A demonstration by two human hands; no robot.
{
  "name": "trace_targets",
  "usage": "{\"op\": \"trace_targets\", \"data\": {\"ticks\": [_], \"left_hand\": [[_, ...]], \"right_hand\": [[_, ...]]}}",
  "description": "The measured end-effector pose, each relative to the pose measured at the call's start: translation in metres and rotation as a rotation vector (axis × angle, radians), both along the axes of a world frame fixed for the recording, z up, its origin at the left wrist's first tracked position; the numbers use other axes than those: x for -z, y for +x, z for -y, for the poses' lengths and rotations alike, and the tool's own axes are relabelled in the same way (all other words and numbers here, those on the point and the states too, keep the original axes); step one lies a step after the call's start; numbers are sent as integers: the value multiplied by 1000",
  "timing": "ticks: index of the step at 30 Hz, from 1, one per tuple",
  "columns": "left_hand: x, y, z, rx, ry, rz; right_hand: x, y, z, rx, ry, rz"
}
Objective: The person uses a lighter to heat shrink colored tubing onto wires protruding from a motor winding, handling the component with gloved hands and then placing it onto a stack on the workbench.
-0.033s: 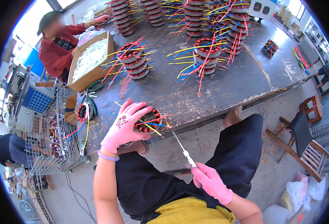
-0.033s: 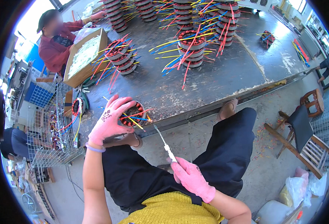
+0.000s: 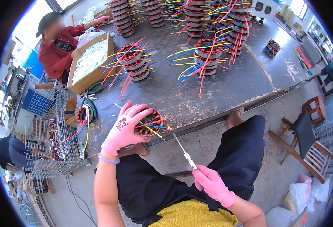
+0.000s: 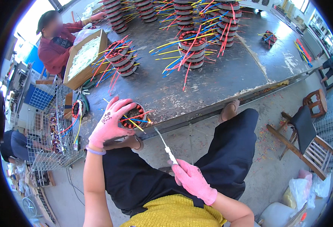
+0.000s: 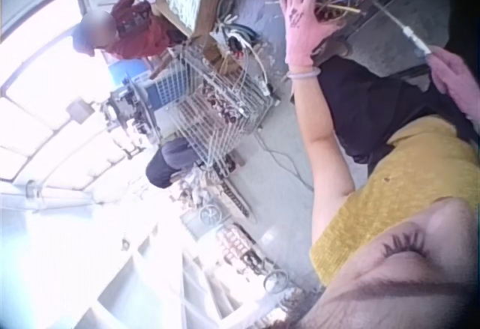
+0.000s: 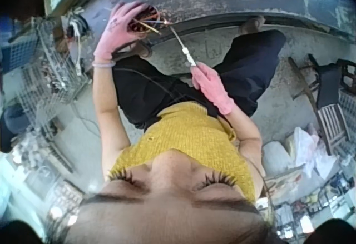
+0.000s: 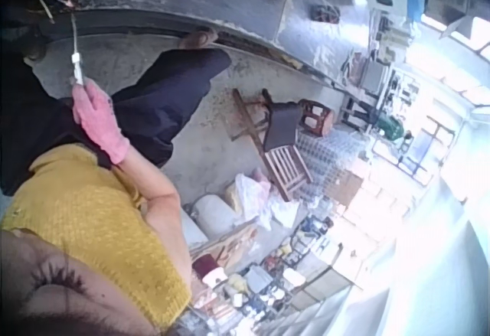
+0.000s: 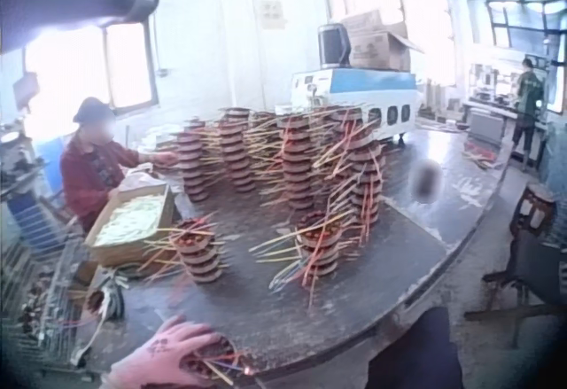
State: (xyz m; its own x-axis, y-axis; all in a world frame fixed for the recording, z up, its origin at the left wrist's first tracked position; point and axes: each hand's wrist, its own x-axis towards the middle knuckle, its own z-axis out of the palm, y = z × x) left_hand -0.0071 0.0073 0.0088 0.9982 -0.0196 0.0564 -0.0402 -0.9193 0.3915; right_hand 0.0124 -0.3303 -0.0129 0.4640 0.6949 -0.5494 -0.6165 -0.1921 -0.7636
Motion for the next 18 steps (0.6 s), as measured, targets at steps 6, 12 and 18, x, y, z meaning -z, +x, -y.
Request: {"op": "trace_targets", "data": {"ticks": [6, 12, 18], "left_hand": [[-4, 0, 4, 27, 23, 64], [2, -1, -2, 14, 10, 12], [0, -1, 1, 7, 9, 10]], "right_hand": [[2, 0, 1, 9, 23, 19], [-1, 1, 1, -34, -36, 56], [6, 1, 2, -86, -29, 199]]}}
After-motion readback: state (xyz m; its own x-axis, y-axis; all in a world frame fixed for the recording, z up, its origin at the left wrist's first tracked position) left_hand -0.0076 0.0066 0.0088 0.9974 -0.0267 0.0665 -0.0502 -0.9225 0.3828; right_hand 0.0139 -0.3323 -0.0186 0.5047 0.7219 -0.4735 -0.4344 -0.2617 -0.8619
